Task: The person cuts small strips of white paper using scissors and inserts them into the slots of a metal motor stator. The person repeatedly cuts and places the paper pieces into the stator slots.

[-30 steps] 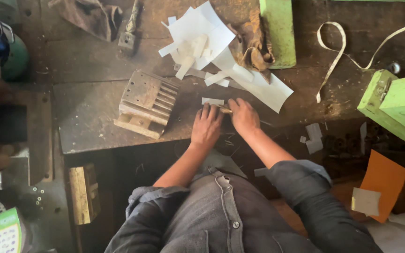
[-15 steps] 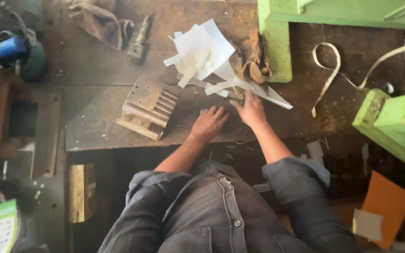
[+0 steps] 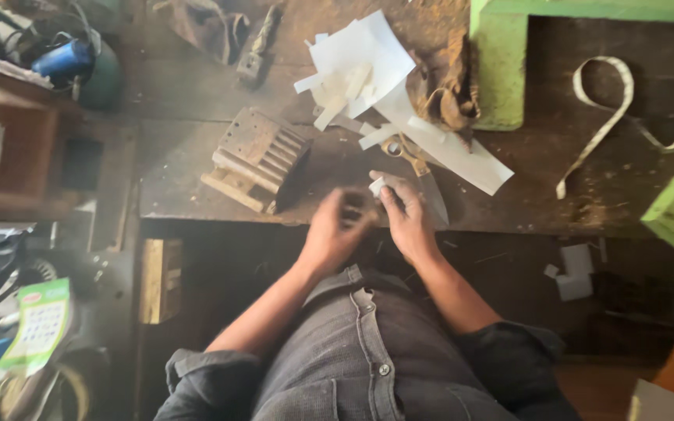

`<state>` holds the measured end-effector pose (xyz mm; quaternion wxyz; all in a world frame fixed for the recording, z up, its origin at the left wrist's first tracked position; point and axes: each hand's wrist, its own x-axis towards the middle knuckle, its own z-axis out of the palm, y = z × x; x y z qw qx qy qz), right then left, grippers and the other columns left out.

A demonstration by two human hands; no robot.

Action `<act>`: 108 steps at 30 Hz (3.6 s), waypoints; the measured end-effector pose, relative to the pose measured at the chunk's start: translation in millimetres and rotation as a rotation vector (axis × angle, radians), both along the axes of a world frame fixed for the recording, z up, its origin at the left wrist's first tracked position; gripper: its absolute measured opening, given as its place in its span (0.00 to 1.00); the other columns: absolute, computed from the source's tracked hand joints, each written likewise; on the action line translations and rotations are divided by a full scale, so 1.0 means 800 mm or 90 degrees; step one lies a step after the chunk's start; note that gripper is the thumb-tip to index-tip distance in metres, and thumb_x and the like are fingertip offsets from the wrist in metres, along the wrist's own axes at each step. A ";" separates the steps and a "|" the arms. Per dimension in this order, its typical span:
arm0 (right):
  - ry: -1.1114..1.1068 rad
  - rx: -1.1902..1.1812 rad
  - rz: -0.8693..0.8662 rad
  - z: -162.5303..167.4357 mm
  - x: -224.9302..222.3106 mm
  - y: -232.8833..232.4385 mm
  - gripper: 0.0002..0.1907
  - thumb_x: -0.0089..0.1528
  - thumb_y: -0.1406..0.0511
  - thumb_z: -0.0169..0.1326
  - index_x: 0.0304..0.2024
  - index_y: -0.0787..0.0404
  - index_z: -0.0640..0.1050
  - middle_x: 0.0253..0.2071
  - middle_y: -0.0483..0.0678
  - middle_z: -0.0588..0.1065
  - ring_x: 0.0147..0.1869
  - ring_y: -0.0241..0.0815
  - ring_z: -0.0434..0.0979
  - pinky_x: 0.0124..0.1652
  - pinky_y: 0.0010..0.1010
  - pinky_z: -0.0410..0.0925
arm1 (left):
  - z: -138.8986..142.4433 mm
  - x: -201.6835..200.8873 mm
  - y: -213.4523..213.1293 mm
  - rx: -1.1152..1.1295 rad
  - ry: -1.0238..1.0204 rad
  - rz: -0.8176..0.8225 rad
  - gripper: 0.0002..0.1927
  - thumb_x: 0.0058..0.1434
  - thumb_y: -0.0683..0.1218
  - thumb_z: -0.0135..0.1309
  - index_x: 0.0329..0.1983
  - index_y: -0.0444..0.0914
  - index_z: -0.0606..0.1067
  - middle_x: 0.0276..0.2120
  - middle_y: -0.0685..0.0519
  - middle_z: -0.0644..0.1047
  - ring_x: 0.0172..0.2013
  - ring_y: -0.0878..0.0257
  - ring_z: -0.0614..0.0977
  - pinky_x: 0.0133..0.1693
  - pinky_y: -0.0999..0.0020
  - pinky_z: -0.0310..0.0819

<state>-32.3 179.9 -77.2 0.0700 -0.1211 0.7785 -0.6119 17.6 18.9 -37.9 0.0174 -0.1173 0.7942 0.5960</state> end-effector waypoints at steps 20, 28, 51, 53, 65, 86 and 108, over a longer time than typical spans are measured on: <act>0.248 -0.003 0.095 -0.055 0.020 -0.085 0.14 0.60 0.69 0.66 0.47 0.63 0.78 0.45 0.53 0.78 0.49 0.55 0.80 0.48 0.41 0.72 | -0.013 0.068 -0.079 -0.204 -0.098 0.103 0.17 0.64 0.48 0.58 0.53 0.36 0.78 0.44 0.45 0.83 0.46 0.59 0.83 0.47 0.64 0.74; 0.222 0.004 0.010 -0.119 -0.012 -0.173 0.09 0.61 0.69 0.63 0.44 0.58 0.80 0.42 0.50 0.80 0.48 0.56 0.79 0.48 0.43 0.72 | 0.001 0.100 -0.121 -0.141 -0.253 0.170 0.18 0.62 0.52 0.56 0.51 0.38 0.78 0.38 0.48 0.85 0.40 0.61 0.86 0.46 0.65 0.78; 0.167 0.081 -0.030 -0.133 -0.024 -0.179 0.18 0.57 0.65 0.67 0.45 0.66 0.78 0.41 0.59 0.78 0.44 0.62 0.79 0.41 0.43 0.73 | -0.016 0.114 -0.166 -0.139 -0.250 0.180 0.17 0.63 0.51 0.55 0.50 0.36 0.77 0.37 0.49 0.84 0.40 0.62 0.85 0.45 0.66 0.77; 0.267 0.104 0.015 -0.128 -0.020 -0.165 0.16 0.55 0.65 0.66 0.44 0.62 0.78 0.40 0.57 0.79 0.47 0.62 0.79 0.49 0.46 0.73 | -0.013 0.115 -0.170 -0.142 -0.250 0.187 0.17 0.63 0.50 0.55 0.51 0.36 0.77 0.37 0.49 0.84 0.40 0.63 0.85 0.46 0.66 0.76; 0.141 0.091 0.022 -0.137 -0.013 -0.170 0.09 0.58 0.65 0.64 0.40 0.58 0.80 0.45 0.54 0.78 0.47 0.58 0.81 0.47 0.43 0.74 | -0.008 0.097 -0.211 -0.291 -0.039 0.199 0.15 0.67 0.48 0.56 0.54 0.37 0.76 0.45 0.48 0.82 0.47 0.59 0.82 0.49 0.63 0.74; -0.283 -0.077 -0.094 -0.204 -0.025 -0.172 0.23 0.66 0.57 0.53 0.57 0.65 0.76 0.52 0.47 0.80 0.54 0.40 0.79 0.55 0.34 0.71 | -0.114 0.078 -0.239 -0.001 0.041 0.052 0.37 0.74 0.64 0.40 0.71 0.31 0.59 0.52 0.36 0.77 0.55 0.48 0.79 0.59 0.58 0.70; -0.619 -0.192 -0.145 -0.164 -0.071 -0.138 0.21 0.72 0.55 0.45 0.63 0.58 0.72 0.58 0.50 0.76 0.56 0.46 0.79 0.53 0.40 0.75 | -0.174 0.011 -0.333 0.104 -0.015 0.068 0.12 0.63 0.47 0.57 0.46 0.37 0.81 0.43 0.39 0.81 0.46 0.43 0.82 0.49 0.54 0.76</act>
